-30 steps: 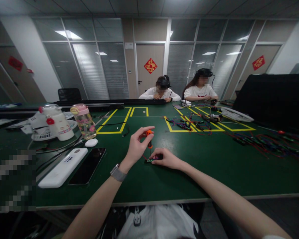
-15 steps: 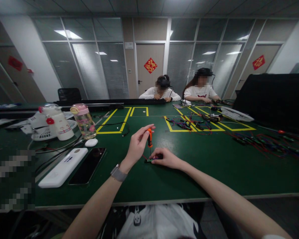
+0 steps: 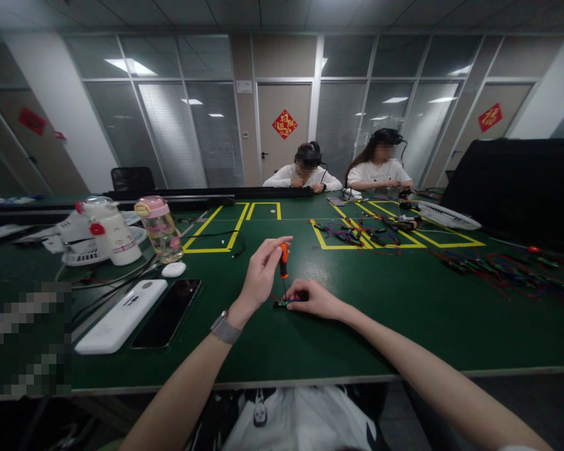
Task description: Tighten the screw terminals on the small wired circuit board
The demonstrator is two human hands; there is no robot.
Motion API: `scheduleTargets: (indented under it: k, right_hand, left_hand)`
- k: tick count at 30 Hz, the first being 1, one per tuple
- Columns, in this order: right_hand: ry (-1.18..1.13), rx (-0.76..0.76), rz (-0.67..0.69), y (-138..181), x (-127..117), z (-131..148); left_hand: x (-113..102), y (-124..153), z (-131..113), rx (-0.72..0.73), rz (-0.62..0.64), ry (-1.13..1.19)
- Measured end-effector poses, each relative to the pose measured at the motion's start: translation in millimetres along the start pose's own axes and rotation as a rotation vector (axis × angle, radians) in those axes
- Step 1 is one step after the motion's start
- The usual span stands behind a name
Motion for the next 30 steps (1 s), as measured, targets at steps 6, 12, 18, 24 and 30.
scheduleTargets:
  k: [6, 12, 18, 24, 30]
  right_hand:
    - [0.014, -0.005, 0.003, 0.3, 0.3, 1.8]
    - [0.035, -0.008, 0.005, 1.1, -0.3, 2.8]
    - [0.046, -0.017, -0.001, 0.4, 0.6, 1.2]
    - [0.077, -0.035, 0.002, 0.1, 1.2, 3.3]
    - [0.152, -0.078, -0.013, 0.6, 2.3, 6.7]
  left_hand:
    - [1.5, 0.0, -1.9, -0.067, 0.072, 0.126]
    - [0.0, -1.9, -2.0, -0.003, -0.026, -0.027]
    - [1.5, 1.8, 1.6, 0.063, -0.007, -0.142]
    - [4.4, 3.3, 0.8, 0.005, 0.09, 0.014]
    - [1.3, -0.1, 4.6, -0.013, -0.01, -0.038]
Point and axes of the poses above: each hand's wrist, its own y-axis away from the middle knuckle, its own x-axis out of the palm, z = x × y, the point moved 1 cm from there along -y, towards the middle knuckle, and after that the axes turned 7 degrees about -y, right-handed, at the moved point
